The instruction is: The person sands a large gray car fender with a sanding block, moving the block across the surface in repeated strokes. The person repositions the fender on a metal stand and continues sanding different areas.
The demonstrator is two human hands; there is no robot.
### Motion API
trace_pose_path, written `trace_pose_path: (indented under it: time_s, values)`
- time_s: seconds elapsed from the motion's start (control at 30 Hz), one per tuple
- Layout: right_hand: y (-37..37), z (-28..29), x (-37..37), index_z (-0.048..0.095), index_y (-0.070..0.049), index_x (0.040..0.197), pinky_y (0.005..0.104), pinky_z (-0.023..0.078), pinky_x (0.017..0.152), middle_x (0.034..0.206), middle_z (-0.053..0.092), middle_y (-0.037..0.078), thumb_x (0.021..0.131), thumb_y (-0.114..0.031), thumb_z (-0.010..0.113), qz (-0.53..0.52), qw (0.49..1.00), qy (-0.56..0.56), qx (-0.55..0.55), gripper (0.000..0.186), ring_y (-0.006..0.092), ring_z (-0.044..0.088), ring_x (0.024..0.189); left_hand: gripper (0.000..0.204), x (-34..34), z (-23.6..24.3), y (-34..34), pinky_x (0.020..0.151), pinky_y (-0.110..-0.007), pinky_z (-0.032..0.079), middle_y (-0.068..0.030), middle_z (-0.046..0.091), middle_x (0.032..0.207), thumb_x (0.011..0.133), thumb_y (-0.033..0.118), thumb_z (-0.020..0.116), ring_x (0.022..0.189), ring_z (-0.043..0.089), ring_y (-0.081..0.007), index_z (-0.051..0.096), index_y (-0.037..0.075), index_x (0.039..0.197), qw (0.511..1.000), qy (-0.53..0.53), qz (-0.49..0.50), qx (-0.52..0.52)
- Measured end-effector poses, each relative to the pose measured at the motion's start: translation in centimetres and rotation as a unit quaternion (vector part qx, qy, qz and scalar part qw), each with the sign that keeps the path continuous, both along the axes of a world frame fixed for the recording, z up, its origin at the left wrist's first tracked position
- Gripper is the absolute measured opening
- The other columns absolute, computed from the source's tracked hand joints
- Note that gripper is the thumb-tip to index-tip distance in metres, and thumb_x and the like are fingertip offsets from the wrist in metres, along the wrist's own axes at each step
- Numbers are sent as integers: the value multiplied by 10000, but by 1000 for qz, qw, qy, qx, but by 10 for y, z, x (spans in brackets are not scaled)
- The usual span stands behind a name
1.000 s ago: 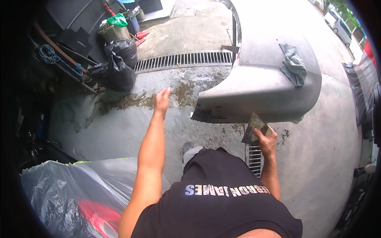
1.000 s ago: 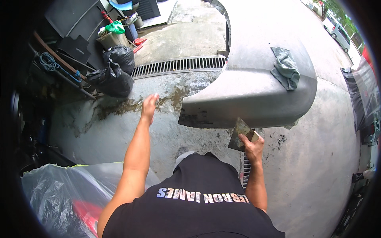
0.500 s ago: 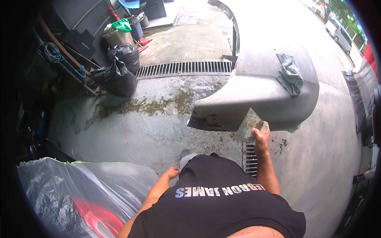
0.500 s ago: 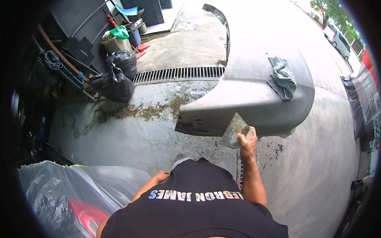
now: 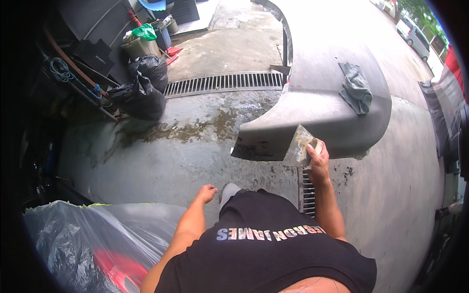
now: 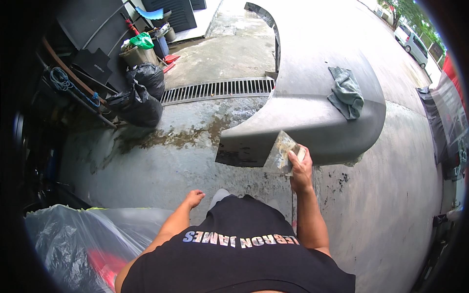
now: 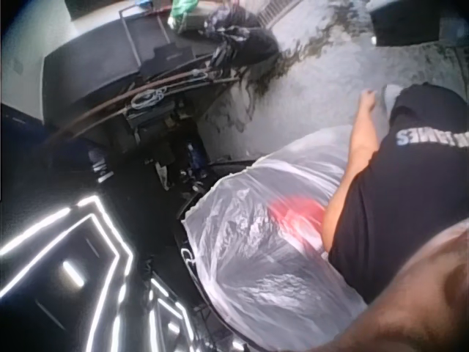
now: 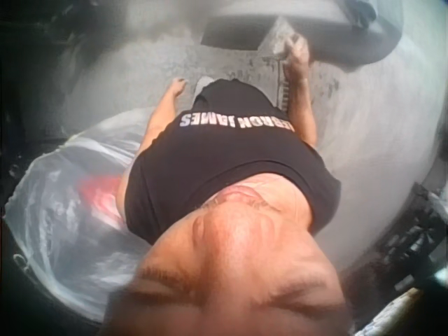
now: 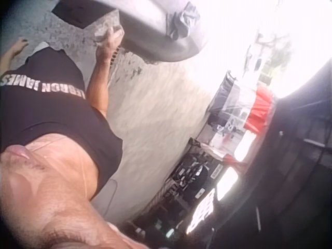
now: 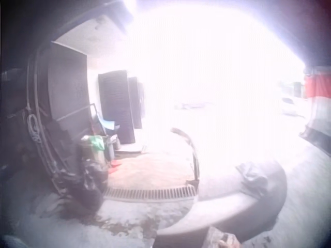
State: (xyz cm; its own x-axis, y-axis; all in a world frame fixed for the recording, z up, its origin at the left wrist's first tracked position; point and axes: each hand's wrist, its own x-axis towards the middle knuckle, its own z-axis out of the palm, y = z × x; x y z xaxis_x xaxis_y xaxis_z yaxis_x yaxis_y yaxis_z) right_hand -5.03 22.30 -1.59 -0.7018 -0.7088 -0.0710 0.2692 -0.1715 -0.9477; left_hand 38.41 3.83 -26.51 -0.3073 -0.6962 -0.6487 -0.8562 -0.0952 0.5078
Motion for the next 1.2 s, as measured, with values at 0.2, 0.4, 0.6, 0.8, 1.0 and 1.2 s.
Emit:
trace_pose_path:
  time_s: [0.2, 0.4, 0.6, 0.8, 1.0, 1.2]
  values:
    - [-67, 49, -45, 624, 24, 1200, 310, 543, 821, 989, 692, 87, 936, -185, 717, 47, 956, 241, 158, 349, 138, 636, 894, 490, 20, -25, -10, 1014, -424, 525, -228, 727, 1237, 917, 360, 735, 1191, 680, -357, 711, 6, 1256, 999, 31, 8, 43]
    - [-133, 84, -51, 612, 33, 1186, 394, 569, 769, 939, 721, 168, 890, -195, 712, 119, 881, 342, 304, 387, 224, 687, 857, 464, 67, -42, -46, 991, -424, 533, -238, 735, 1196, 910, 347, 740, 1155, 693, -351, 728, 1, 1217, 998, 14, 54, 32]
    - [-183, 108, 26, 608, 40, 1144, 394, 591, 790, 953, 736, 185, 896, -125, 707, 177, 831, 406, 336, 314, 245, 725, 872, 417, 115, -62, -80, 958, -427, 538, -231, 750, 1139, 910, 321, 738, 1096, 707, -351, 741, -8, 1167, 994, -5, 93, 60]
    - [-199, 95, 76, 614, 20, 1216, 376, 610, 714, 1013, 744, 188, 876, -169, 747, 252, 749, 515, 332, 411, 230, 732, 857, 424, 102, -72, -113, 965, -426, 533, -235, 746, 1153, 915, 317, 734, 1107, 703, -350, 734, -5, 1190, 996, 5, 66, 59]
    - [-166, 129, 22, 617, 67, 1215, 340, 616, 782, 1034, 749, 157, 875, -143, 708, 103, 881, 293, 358, 410, 205, 732, 874, 484, 91, -99, -162, 996, -423, 523, -238, 731, 1213, 916, 331, 739, 1156, 689, -346, 708, -19, 1248, 991, 69, 82, 79]
    - [-152, 105, 101, 619, 25, 1178, 353, 561, 765, 976, 706, 115, 876, -288, 768, 117, 879, 289, 360, 460, 190, 654, 871, 477, 50, -80, -219, 1006, -412, 517, -225, 729, 1230, 926, 320, 738, 1172, 681, -328, 705, -23, 1256, 994, 60, 36, 79]
